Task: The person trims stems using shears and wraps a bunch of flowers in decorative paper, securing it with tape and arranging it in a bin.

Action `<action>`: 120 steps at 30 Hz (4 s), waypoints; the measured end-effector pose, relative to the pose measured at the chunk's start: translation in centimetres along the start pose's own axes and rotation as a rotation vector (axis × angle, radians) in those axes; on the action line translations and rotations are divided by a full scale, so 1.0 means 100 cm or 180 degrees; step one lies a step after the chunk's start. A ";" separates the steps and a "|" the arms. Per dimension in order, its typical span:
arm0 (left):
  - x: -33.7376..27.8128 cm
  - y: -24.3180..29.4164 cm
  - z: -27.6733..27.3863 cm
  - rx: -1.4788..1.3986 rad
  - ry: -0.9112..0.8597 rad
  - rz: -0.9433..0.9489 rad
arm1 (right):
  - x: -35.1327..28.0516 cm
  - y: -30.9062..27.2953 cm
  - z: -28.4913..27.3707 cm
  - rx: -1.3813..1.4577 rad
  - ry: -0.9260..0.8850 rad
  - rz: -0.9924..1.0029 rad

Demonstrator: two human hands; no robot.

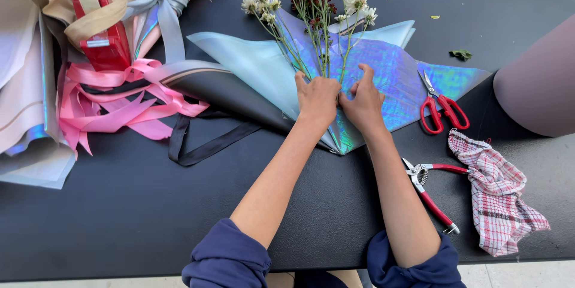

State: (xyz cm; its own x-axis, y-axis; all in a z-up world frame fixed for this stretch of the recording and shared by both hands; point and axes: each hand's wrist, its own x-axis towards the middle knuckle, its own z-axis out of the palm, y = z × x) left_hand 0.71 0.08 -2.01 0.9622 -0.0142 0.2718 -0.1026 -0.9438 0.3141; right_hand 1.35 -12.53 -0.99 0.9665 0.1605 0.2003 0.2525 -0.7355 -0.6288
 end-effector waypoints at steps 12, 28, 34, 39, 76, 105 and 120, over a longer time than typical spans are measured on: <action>-0.030 0.004 -0.018 0.0344 0.0181 0.0362 | -0.002 -0.010 0.007 -0.0183 0.0096 0.0372; -0.054 -0.005 -0.005 0.0707 0.1047 0.0827 | -0.034 0.019 0.031 -0.2274 0.0162 -0.0919; -0.050 -0.005 -0.009 0.1303 0.0940 0.1018 | -0.039 0.020 0.036 -0.2714 0.0426 -0.1077; -0.047 -0.006 -0.018 0.1553 0.0580 0.1088 | -0.041 0.014 0.033 -0.2703 0.0635 -0.1216; -0.056 -0.002 -0.009 0.1129 0.0453 0.1011 | -0.045 -0.003 0.016 -0.1819 0.0027 -0.0565; -0.059 0.045 -0.038 0.1250 -0.0663 0.0329 | -0.026 0.049 -0.027 -0.0797 0.0110 -0.0119; -0.061 0.147 -0.049 -0.0043 -0.0669 0.0746 | -0.098 0.034 -0.133 -0.0151 0.1087 -0.0223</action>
State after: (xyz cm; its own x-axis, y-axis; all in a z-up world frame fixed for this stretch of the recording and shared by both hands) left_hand -7.93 -12.05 5.39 0.9429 -0.3000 0.1449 -0.3297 -0.9023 0.2776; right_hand -7.90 -25.35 4.96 0.8736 -0.0119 0.4865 0.3074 -0.7616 -0.5705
